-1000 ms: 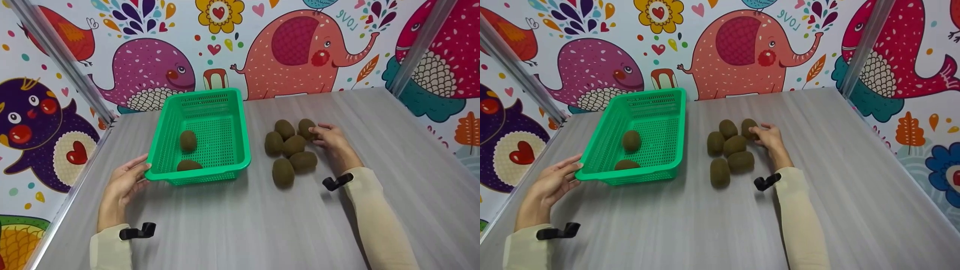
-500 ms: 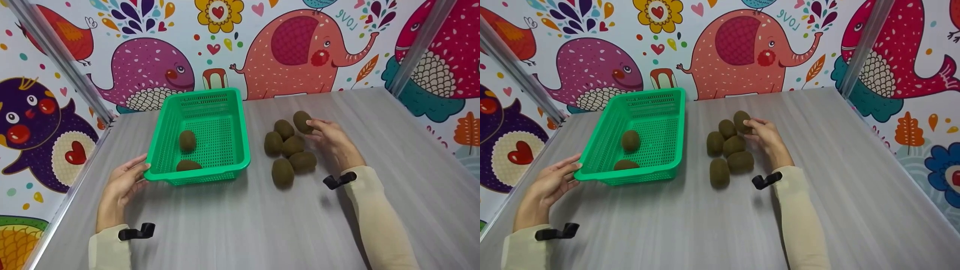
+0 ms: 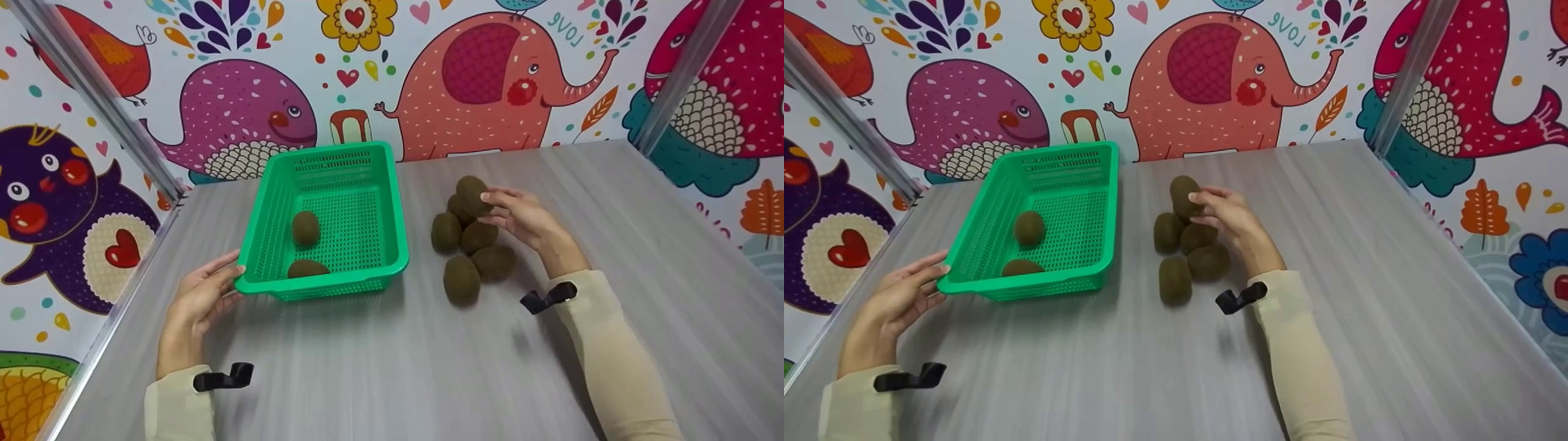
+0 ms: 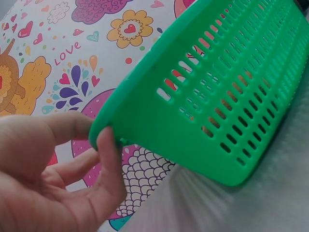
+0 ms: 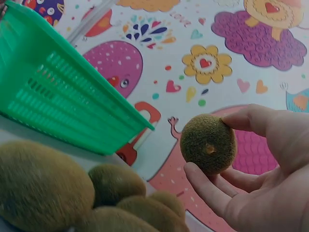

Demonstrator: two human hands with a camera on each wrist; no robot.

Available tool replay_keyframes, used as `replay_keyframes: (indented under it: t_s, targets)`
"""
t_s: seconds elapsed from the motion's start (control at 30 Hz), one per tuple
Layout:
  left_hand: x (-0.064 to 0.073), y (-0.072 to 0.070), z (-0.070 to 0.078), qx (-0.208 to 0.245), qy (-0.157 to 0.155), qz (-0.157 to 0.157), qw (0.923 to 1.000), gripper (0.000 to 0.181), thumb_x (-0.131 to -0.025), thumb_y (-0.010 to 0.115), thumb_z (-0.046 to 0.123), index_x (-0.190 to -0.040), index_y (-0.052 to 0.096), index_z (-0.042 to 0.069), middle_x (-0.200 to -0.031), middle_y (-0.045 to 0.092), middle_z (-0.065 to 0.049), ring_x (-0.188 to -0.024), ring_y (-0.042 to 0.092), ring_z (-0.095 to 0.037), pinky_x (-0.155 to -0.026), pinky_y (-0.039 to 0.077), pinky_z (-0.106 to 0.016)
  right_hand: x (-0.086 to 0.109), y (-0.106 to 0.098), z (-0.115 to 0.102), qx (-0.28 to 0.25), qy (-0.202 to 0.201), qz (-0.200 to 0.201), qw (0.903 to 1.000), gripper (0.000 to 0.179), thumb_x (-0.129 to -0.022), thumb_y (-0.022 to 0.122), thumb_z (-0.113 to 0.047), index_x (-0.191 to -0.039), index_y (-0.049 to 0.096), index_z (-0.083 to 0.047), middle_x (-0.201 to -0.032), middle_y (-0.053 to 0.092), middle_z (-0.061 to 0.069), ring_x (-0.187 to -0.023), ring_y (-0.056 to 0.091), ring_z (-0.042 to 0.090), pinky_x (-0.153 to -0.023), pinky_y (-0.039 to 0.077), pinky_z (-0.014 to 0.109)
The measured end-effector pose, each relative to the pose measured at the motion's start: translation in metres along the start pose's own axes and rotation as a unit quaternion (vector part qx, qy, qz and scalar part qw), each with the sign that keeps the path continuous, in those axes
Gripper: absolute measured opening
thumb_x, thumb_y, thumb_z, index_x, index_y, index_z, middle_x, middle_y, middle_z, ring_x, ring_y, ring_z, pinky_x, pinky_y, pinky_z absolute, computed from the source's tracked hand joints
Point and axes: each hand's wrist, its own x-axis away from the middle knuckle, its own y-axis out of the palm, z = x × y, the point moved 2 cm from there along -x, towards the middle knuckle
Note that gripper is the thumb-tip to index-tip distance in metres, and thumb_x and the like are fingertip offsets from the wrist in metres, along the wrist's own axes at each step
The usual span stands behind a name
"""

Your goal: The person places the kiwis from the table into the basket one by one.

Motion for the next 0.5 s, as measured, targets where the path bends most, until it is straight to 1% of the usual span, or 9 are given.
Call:
replay_keyframes:
  t_s: [0.2, 0.3, 0.4, 0.5]
  targets:
    - [-0.001, 0.001, 0.001, 0.004, 0.000, 0.002, 1.0000, 0.063, -0.102, 0.056, 0.014, -0.158, 0.029, 0.006, -0.089, 0.070, 0.017, -0.078, 0.067, 0.000, -0.071, 0.057, -0.020, 0.001, 0.017, -0.004, 0.010, -0.001, -0.026, 0.9996, 0.064, -0.099, 0.064, -0.022, -0.150, 0.033, 0.000, -0.137, 0.043, 0.006, -0.116, 0.053, 0.020, -0.092, 0.057, 0.025]
    - [-0.001, 0.001, 0.000, 0.007, -0.001, 0.002, 1.0000, 0.062, -0.102, 0.056, 0.014, -0.158, 0.030, 0.006, -0.089, 0.071, 0.017, -0.078, 0.067, 0.000, -0.070, 0.056, -0.020, 0.000, 0.027, -0.007, 0.009, 0.002, -0.045, 0.9990, 0.063, -0.099, 0.063, -0.020, -0.151, 0.033, 0.000, -0.138, 0.044, 0.006, -0.117, 0.053, 0.020, -0.095, 0.056, 0.026]
    - [-0.001, 0.001, -0.001, 0.012, -0.003, 0.003, 0.9999, 0.062, -0.101, 0.056, 0.013, -0.157, 0.030, 0.006, -0.088, 0.071, 0.016, -0.077, 0.067, -0.001, -0.069, 0.057, -0.020, -0.002, 0.038, -0.012, 0.002, 0.010, -0.065, 0.9979, 0.063, -0.100, 0.062, -0.018, -0.152, 0.033, -0.001, -0.141, 0.044, 0.008, -0.120, 0.054, 0.021, -0.100, 0.054, 0.030]
    - [0.000, 0.001, -0.001, 0.008, -0.002, 0.005, 1.0000, 0.062, -0.101, 0.057, 0.013, -0.157, 0.030, 0.006, -0.088, 0.071, 0.016, -0.077, 0.067, -0.001, -0.070, 0.057, -0.020, -0.004, 0.049, -0.019, 0.008, 0.012, -0.084, 0.9964, 0.064, -0.100, 0.061, -0.017, -0.154, 0.030, 0.000, -0.147, 0.040, 0.011, -0.123, 0.053, 0.022, -0.107, 0.049, 0.035]
